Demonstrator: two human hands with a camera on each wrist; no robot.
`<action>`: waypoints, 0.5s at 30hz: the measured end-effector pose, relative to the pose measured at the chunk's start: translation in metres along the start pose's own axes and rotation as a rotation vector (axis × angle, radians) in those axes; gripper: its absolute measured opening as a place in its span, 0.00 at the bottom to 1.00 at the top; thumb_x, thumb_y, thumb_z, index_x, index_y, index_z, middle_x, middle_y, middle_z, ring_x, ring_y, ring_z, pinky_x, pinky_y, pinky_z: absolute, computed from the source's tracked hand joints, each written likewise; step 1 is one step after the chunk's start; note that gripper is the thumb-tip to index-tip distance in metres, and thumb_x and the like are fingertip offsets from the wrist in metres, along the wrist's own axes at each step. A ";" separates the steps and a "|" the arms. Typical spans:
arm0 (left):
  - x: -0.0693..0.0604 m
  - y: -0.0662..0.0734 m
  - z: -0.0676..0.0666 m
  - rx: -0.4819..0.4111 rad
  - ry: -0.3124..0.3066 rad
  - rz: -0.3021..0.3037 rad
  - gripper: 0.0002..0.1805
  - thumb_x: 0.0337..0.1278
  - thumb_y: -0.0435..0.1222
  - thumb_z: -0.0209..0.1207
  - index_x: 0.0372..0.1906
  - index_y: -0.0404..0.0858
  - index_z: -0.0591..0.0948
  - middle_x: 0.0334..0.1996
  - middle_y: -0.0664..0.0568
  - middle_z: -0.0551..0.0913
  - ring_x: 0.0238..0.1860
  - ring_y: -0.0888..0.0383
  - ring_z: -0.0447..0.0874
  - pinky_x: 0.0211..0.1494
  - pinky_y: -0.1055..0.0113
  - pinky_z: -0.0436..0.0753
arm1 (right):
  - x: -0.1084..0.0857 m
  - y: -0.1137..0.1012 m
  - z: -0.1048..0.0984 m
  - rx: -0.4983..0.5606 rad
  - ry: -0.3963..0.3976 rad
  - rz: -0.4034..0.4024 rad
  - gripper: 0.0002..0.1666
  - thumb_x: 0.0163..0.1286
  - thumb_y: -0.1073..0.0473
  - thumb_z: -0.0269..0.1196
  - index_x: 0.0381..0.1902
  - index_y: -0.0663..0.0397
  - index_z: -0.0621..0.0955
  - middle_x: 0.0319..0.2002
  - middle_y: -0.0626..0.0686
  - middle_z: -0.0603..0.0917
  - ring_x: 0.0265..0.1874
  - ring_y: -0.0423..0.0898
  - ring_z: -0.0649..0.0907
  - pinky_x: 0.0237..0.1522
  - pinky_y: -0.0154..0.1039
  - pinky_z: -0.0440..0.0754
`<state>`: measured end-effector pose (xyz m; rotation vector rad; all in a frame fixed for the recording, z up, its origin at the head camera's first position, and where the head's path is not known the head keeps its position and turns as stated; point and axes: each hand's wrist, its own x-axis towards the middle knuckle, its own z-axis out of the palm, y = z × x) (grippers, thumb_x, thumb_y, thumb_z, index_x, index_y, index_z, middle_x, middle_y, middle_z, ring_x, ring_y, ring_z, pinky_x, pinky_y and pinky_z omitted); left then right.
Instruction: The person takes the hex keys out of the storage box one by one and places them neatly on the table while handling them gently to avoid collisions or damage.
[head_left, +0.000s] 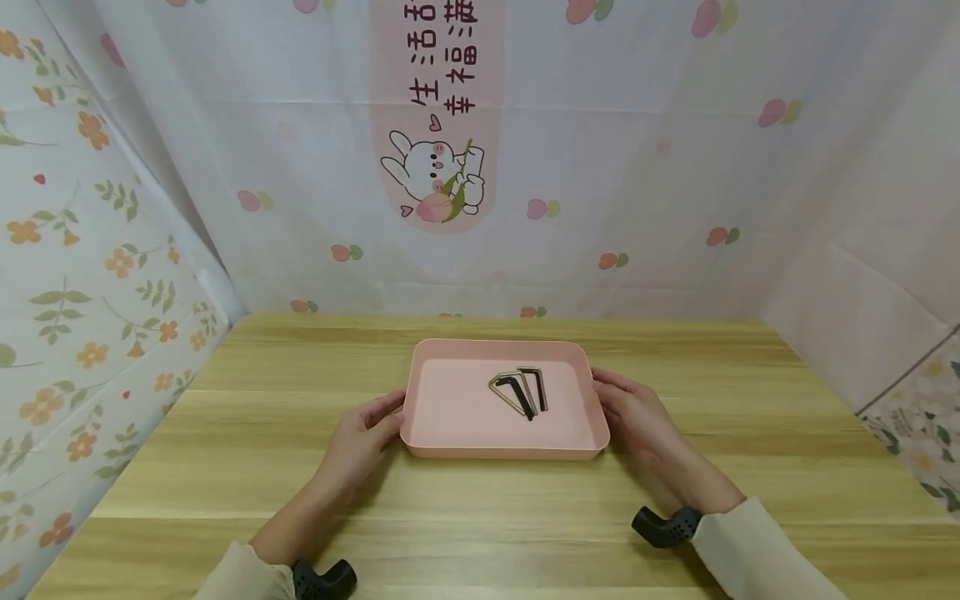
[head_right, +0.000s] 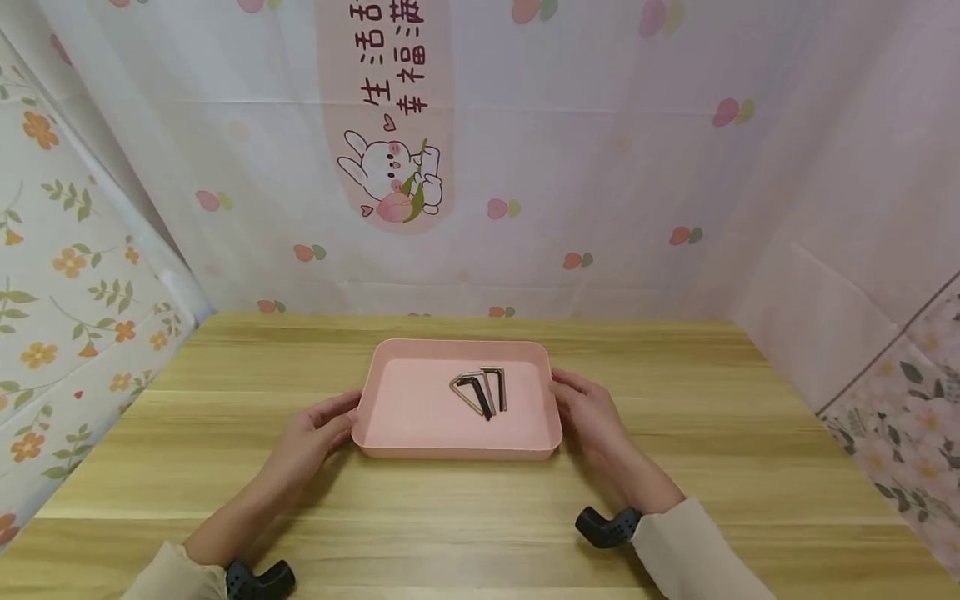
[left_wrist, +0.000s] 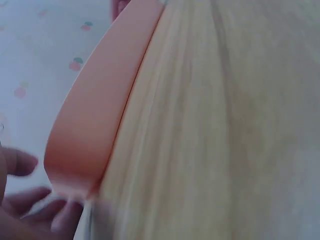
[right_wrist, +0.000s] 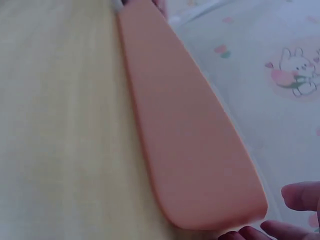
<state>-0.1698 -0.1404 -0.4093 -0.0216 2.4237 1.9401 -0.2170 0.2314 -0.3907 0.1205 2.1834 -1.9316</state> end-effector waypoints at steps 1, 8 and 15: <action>-0.001 0.002 0.000 0.029 0.022 0.010 0.25 0.73 0.33 0.54 0.71 0.32 0.72 0.68 0.36 0.75 0.69 0.44 0.76 0.63 0.66 0.81 | 0.004 0.000 -0.001 0.012 -0.007 0.001 0.33 0.82 0.56 0.48 0.79 0.60 0.58 0.78 0.62 0.62 0.77 0.52 0.65 0.68 0.31 0.74; -0.001 0.022 0.009 0.213 0.105 0.158 0.18 0.69 0.33 0.59 0.62 0.39 0.82 0.60 0.45 0.82 0.56 0.50 0.80 0.55 0.61 0.80 | 0.018 0.001 -0.006 0.056 -0.049 0.015 0.34 0.83 0.59 0.47 0.80 0.62 0.54 0.80 0.63 0.57 0.79 0.55 0.59 0.80 0.48 0.58; 0.007 0.037 0.032 0.339 -0.012 0.274 0.14 0.66 0.32 0.61 0.55 0.39 0.85 0.54 0.44 0.85 0.47 0.54 0.85 0.48 0.63 0.83 | 0.023 0.006 -0.007 0.032 -0.034 0.007 0.32 0.81 0.60 0.50 0.79 0.60 0.58 0.79 0.61 0.59 0.66 0.38 0.76 0.57 0.23 0.78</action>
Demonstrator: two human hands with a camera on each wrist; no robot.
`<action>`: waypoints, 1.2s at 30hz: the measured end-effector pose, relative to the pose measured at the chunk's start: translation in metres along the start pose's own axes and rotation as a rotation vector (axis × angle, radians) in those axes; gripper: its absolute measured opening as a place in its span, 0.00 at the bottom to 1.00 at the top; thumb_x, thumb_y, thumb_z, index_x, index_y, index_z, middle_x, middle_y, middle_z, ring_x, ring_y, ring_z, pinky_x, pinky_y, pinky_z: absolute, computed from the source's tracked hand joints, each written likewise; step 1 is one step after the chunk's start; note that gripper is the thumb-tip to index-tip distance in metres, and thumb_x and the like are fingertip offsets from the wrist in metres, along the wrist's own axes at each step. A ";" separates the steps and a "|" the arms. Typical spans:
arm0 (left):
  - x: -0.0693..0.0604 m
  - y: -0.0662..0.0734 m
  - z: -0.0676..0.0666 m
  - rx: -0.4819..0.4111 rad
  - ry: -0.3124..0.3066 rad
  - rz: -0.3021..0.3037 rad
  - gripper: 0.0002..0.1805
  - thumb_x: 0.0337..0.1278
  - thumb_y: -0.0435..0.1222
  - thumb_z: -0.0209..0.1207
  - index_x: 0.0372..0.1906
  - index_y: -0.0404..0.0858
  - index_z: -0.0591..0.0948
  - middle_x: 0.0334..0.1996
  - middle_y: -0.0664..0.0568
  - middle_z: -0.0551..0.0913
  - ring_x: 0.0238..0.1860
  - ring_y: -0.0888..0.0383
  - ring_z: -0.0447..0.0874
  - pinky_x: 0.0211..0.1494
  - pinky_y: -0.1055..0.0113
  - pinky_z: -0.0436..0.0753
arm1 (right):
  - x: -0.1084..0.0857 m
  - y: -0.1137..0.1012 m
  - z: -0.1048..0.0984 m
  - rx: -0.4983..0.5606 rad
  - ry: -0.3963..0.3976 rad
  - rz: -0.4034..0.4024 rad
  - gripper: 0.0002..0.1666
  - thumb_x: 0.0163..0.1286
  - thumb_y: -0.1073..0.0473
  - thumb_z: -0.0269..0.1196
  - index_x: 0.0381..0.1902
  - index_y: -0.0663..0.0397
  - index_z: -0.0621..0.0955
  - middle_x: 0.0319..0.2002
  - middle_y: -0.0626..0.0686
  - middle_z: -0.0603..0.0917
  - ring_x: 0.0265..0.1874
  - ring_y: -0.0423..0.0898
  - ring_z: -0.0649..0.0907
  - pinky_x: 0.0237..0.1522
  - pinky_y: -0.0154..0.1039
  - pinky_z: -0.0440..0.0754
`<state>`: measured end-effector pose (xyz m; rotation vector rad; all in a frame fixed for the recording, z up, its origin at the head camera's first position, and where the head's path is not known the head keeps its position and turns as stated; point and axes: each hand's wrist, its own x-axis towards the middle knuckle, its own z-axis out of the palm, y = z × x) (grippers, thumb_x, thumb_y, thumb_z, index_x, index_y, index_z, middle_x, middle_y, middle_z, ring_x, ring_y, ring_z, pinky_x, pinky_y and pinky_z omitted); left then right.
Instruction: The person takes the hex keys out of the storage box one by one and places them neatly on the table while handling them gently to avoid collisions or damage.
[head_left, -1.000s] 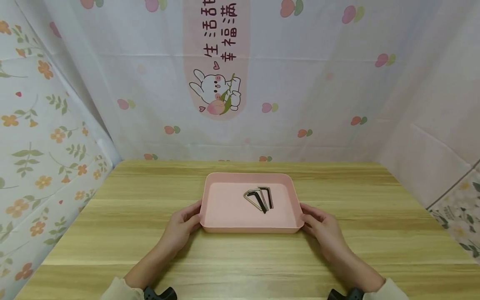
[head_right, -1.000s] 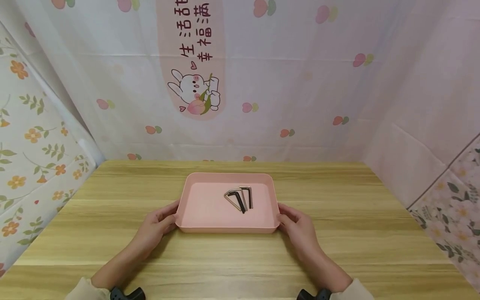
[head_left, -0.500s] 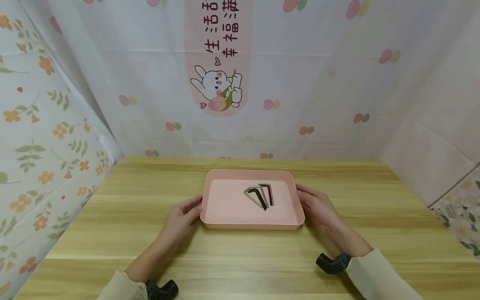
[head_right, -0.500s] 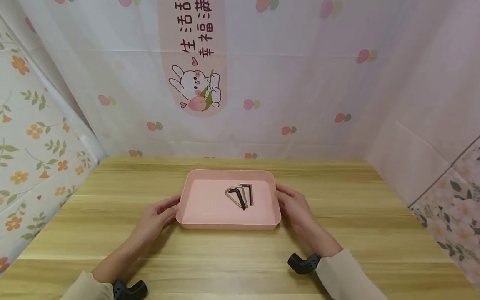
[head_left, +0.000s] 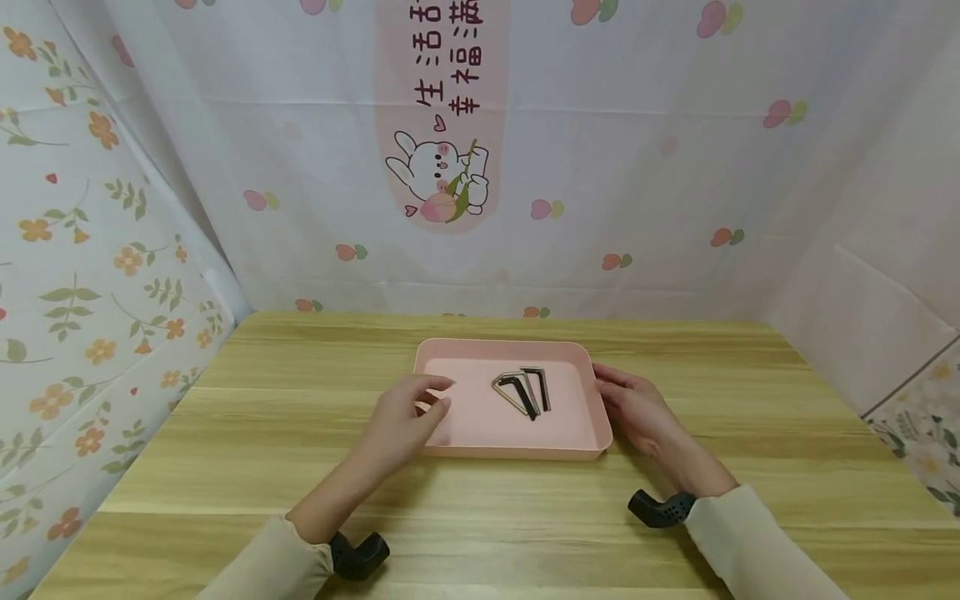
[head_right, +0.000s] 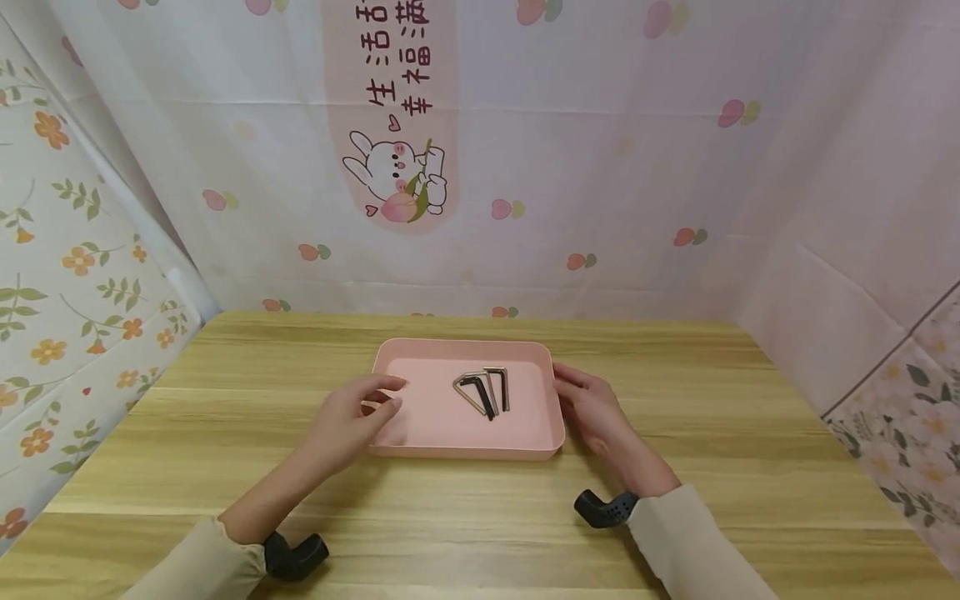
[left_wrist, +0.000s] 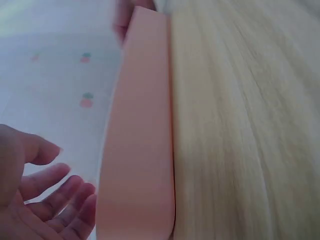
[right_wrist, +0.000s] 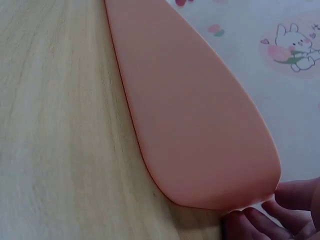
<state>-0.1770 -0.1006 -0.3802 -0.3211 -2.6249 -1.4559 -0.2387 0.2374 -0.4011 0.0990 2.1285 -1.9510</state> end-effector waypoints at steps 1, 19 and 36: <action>0.002 0.002 0.003 0.021 -0.017 0.013 0.14 0.66 0.31 0.61 0.54 0.38 0.85 0.53 0.43 0.85 0.46 0.54 0.85 0.47 0.63 0.83 | 0.000 0.001 0.000 0.002 -0.002 -0.005 0.32 0.81 0.60 0.50 0.79 0.60 0.58 0.79 0.62 0.59 0.62 0.35 0.77 0.54 0.22 0.79; 0.056 0.011 0.029 -0.175 -0.247 -0.326 0.15 0.68 0.35 0.59 0.50 0.29 0.85 0.41 0.39 0.88 0.33 0.54 0.88 0.35 0.65 0.89 | -0.001 0.007 0.004 -0.060 0.039 -0.064 0.30 0.82 0.61 0.47 0.78 0.61 0.61 0.77 0.65 0.63 0.57 0.33 0.78 0.51 0.23 0.80; 0.071 0.019 0.051 -0.241 -0.185 -0.477 0.10 0.56 0.28 0.62 0.40 0.23 0.84 0.26 0.49 0.79 0.23 0.61 0.77 0.33 0.69 0.87 | -0.006 0.007 0.007 -0.126 0.069 -0.095 0.29 0.83 0.60 0.47 0.77 0.61 0.63 0.75 0.66 0.66 0.58 0.35 0.79 0.49 0.23 0.80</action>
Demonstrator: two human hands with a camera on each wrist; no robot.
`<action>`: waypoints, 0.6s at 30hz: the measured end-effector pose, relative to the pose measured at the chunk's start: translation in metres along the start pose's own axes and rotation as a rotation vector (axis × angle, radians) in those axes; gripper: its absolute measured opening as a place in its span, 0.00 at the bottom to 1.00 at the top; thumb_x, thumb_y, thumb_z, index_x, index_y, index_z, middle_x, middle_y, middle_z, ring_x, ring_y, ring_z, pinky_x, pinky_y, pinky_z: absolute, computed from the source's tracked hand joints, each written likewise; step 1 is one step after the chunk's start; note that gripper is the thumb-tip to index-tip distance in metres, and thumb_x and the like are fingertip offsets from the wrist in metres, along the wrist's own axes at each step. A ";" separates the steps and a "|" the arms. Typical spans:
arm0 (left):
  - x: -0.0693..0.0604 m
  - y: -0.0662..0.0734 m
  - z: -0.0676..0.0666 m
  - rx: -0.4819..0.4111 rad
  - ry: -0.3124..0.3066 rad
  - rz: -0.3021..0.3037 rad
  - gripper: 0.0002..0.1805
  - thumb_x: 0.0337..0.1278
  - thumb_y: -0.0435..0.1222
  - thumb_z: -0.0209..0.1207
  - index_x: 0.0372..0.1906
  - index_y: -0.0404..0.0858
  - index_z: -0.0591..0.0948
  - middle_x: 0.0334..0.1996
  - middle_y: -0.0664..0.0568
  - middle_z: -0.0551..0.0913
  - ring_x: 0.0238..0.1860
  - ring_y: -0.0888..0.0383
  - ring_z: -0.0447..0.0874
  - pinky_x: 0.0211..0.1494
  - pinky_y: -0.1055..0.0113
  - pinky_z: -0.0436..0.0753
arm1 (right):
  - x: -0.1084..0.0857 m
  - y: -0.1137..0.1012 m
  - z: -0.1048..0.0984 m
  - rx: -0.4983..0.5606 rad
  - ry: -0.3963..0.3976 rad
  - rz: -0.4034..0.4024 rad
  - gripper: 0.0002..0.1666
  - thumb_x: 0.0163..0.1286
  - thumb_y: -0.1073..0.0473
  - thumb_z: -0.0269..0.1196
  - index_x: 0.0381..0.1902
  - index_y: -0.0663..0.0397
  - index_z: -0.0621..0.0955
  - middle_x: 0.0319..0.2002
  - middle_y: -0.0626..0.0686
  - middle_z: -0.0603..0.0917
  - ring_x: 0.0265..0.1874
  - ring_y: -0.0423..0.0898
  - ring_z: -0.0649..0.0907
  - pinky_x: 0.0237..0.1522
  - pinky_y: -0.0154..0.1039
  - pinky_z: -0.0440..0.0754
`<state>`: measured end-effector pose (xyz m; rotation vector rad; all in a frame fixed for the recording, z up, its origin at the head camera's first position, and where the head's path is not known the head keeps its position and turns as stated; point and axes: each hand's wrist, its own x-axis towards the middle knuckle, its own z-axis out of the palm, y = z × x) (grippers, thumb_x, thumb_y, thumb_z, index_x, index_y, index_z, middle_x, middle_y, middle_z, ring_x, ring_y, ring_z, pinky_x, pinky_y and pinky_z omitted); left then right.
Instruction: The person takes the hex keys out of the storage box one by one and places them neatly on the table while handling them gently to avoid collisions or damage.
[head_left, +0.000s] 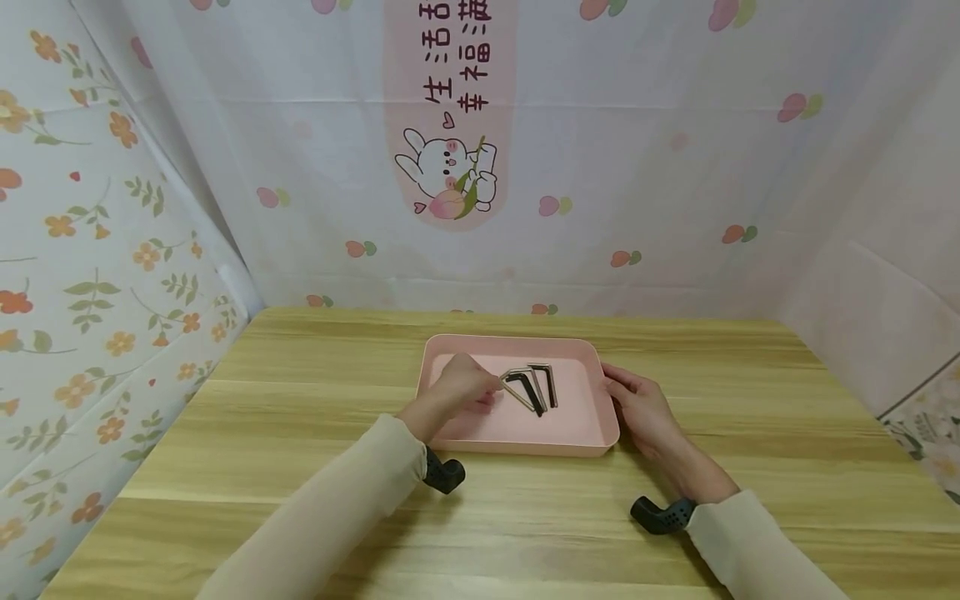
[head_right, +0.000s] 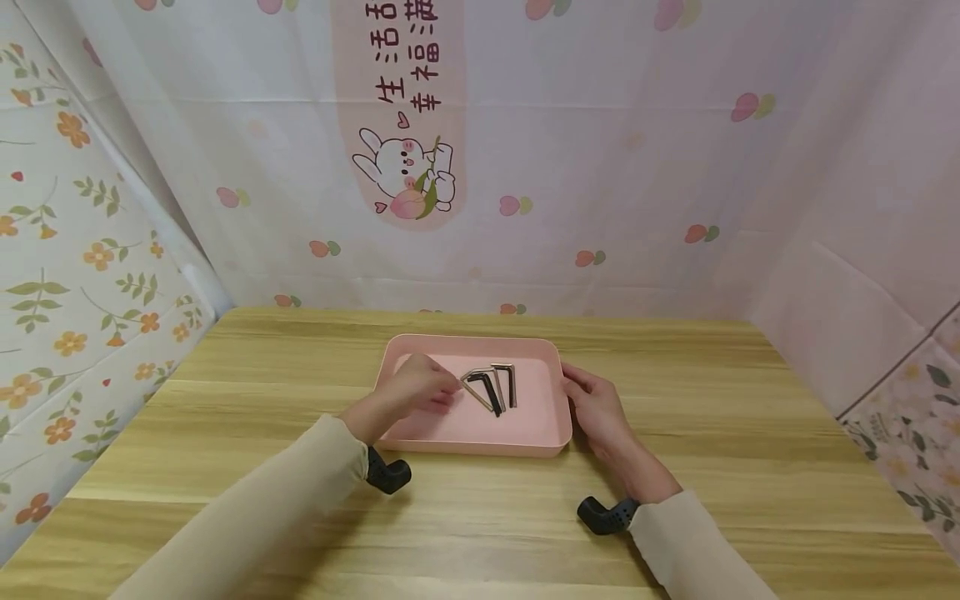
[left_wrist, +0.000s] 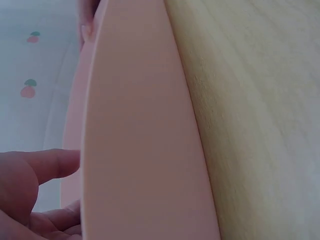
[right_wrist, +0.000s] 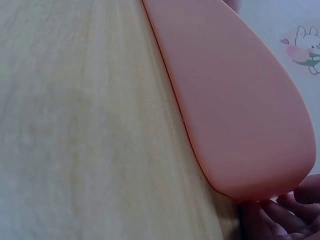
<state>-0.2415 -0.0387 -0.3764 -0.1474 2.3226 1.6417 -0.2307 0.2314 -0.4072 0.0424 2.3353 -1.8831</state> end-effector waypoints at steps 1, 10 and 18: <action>0.001 0.001 0.002 0.021 0.013 0.006 0.10 0.55 0.29 0.63 0.39 0.24 0.85 0.26 0.49 0.80 0.23 0.61 0.77 0.33 0.68 0.88 | -0.001 -0.001 0.000 -0.002 0.000 0.001 0.29 0.83 0.60 0.47 0.77 0.61 0.63 0.75 0.66 0.66 0.58 0.35 0.79 0.49 0.22 0.80; 0.015 0.003 0.015 0.179 0.116 -0.033 0.11 0.48 0.32 0.72 0.23 0.36 0.79 0.13 0.53 0.76 0.12 0.62 0.74 0.22 0.73 0.77 | 0.000 0.000 0.002 -0.009 0.009 0.023 0.29 0.83 0.60 0.45 0.78 0.59 0.62 0.76 0.64 0.65 0.71 0.53 0.70 0.49 0.20 0.78; 0.010 0.011 0.023 0.213 0.125 -0.013 0.14 0.46 0.29 0.72 0.32 0.34 0.77 0.22 0.52 0.74 0.16 0.60 0.74 0.24 0.72 0.77 | 0.000 -0.002 0.002 -0.018 0.021 0.029 0.29 0.83 0.60 0.45 0.78 0.58 0.62 0.76 0.63 0.66 0.71 0.52 0.71 0.49 0.21 0.79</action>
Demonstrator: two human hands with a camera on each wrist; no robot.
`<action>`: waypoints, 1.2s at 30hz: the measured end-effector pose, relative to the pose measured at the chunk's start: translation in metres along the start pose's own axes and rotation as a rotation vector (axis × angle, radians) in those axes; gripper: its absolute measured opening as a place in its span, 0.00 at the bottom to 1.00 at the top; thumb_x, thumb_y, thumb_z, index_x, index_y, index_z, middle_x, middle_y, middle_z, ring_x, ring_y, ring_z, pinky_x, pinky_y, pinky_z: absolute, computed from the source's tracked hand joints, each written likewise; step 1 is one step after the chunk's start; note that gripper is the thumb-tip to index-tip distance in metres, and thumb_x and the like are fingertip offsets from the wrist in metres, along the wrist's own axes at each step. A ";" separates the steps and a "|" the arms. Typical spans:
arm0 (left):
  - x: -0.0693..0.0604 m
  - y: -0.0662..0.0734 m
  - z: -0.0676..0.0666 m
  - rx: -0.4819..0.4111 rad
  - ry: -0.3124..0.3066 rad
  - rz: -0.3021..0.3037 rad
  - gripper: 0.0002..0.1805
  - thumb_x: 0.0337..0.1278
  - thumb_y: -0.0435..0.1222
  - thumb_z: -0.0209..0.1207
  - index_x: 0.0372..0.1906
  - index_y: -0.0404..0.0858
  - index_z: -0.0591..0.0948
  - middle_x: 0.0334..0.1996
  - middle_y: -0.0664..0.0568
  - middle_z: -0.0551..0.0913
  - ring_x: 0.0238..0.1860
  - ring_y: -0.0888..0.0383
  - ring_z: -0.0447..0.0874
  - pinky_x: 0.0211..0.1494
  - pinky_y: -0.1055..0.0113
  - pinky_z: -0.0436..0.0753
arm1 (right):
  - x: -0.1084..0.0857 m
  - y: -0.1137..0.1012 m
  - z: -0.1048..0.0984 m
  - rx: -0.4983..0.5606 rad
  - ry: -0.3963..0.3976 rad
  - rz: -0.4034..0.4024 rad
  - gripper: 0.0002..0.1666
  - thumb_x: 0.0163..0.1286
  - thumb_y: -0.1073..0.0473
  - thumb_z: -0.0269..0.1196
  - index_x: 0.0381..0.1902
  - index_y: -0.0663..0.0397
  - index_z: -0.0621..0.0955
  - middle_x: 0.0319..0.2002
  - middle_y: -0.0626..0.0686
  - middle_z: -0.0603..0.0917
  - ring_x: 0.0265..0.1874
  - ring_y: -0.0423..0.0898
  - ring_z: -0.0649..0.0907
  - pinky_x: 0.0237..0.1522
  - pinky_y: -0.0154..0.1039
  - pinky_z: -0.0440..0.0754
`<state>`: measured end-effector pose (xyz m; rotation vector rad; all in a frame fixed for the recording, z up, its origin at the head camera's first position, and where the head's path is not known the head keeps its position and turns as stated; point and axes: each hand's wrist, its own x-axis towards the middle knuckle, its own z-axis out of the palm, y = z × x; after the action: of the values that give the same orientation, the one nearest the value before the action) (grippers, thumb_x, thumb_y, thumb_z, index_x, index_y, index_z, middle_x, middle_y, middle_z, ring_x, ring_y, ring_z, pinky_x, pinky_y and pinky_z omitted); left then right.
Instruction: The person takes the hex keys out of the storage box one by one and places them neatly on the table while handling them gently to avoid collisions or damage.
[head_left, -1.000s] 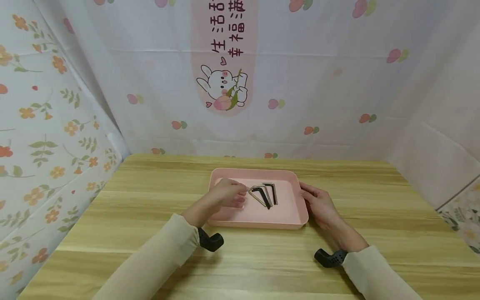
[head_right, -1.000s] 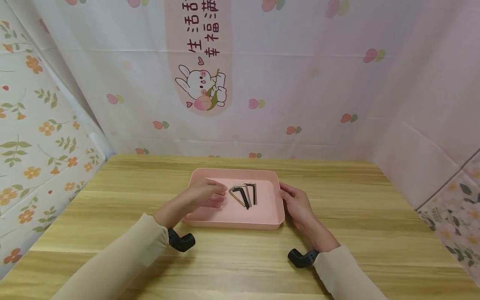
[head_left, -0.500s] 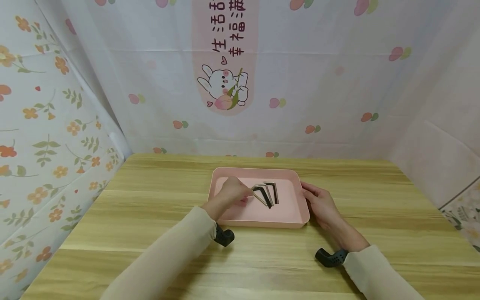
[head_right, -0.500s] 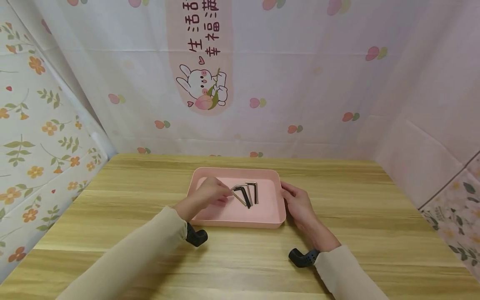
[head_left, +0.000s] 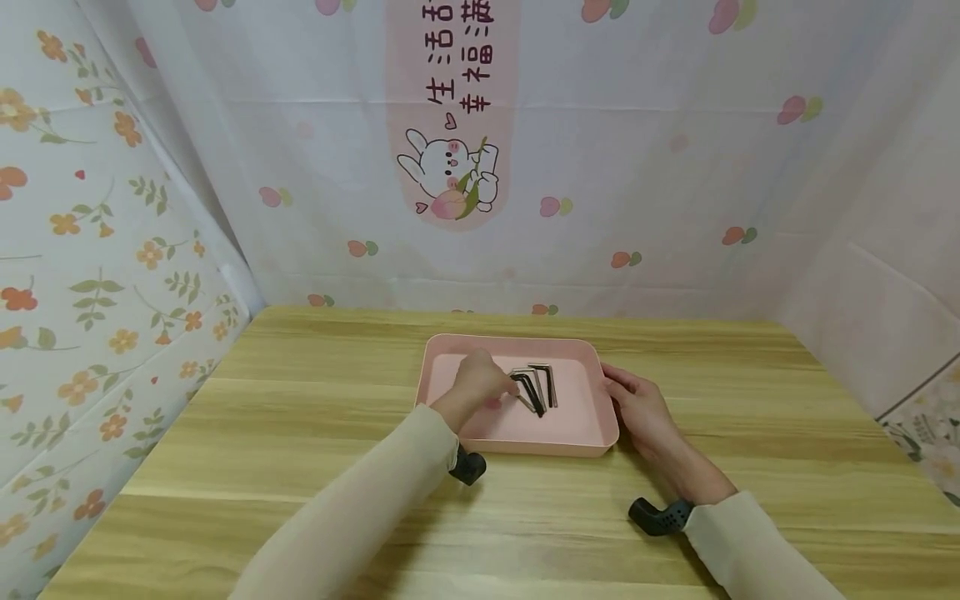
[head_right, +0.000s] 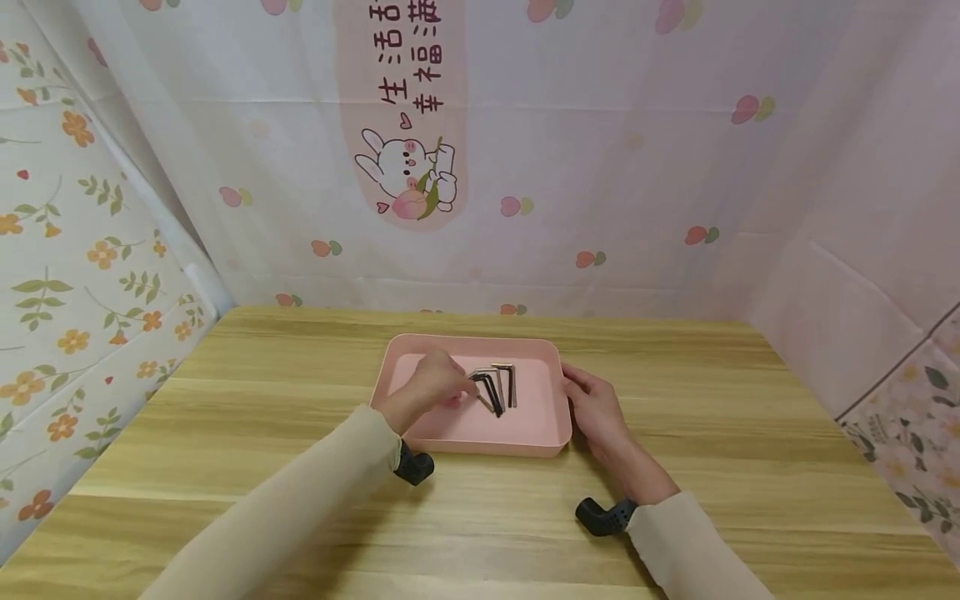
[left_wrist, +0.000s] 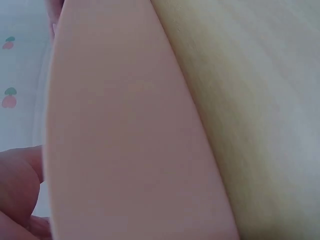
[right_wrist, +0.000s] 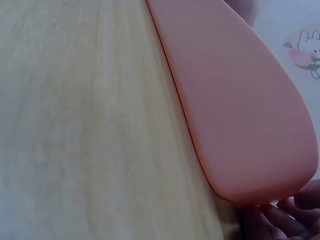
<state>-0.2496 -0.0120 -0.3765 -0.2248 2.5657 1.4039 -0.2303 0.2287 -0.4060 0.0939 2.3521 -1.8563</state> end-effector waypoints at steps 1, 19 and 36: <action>-0.001 0.001 0.001 0.011 0.001 0.010 0.14 0.46 0.29 0.72 0.31 0.35 0.76 0.23 0.52 0.74 0.16 0.60 0.75 0.24 0.71 0.77 | 0.000 0.000 0.000 0.000 0.002 0.002 0.29 0.83 0.60 0.45 0.78 0.58 0.63 0.76 0.62 0.66 0.70 0.51 0.72 0.49 0.21 0.79; 0.004 0.006 0.002 0.118 -0.024 0.030 0.25 0.45 0.19 0.62 0.15 0.44 0.61 0.12 0.54 0.57 0.15 0.58 0.56 0.18 0.67 0.61 | 0.000 -0.002 0.002 -0.012 0.015 0.008 0.29 0.83 0.60 0.45 0.78 0.59 0.62 0.76 0.62 0.65 0.73 0.55 0.69 0.49 0.21 0.78; 0.018 0.010 -0.010 0.077 -0.147 -0.098 0.04 0.52 0.23 0.63 0.26 0.32 0.81 0.21 0.48 0.79 0.18 0.57 0.81 0.25 0.68 0.82 | 0.001 -0.001 0.002 -0.016 0.030 0.001 0.28 0.83 0.61 0.45 0.77 0.60 0.63 0.75 0.63 0.67 0.72 0.55 0.70 0.49 0.20 0.78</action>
<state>-0.2699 -0.0156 -0.3677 -0.2235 2.4480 1.2371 -0.2309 0.2269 -0.4058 0.1221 2.3859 -1.8485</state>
